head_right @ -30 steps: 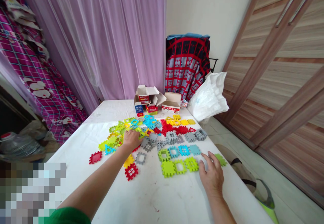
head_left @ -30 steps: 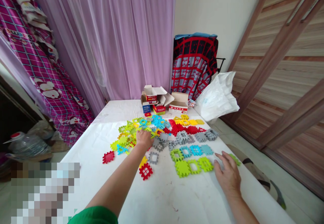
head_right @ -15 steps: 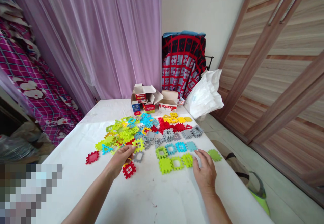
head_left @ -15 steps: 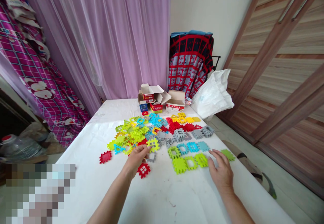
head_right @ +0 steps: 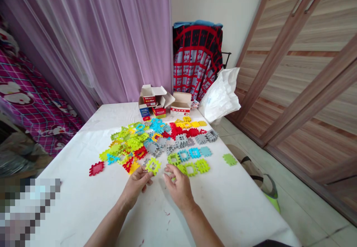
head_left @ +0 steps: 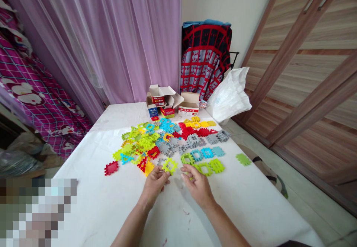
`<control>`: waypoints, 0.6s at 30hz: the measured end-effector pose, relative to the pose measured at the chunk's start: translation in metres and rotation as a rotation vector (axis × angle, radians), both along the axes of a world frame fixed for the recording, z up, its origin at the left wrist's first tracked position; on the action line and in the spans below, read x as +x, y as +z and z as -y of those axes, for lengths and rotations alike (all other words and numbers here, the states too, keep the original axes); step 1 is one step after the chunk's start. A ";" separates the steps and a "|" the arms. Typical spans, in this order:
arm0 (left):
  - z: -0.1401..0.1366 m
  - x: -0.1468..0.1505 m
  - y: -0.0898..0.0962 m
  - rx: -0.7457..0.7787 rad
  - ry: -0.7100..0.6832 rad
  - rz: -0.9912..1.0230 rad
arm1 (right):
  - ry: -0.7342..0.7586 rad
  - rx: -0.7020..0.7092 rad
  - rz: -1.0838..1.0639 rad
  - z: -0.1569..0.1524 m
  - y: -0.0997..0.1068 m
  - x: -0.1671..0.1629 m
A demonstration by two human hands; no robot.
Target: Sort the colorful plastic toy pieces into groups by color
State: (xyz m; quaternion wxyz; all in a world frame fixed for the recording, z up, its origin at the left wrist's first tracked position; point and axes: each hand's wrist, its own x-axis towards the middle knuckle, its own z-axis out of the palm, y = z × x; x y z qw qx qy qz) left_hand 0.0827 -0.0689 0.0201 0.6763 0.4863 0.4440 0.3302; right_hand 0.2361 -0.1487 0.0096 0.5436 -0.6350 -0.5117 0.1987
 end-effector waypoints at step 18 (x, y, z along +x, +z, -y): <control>0.017 -0.001 0.006 -0.002 -0.128 -0.068 | 0.096 -0.091 -0.127 0.004 0.011 0.003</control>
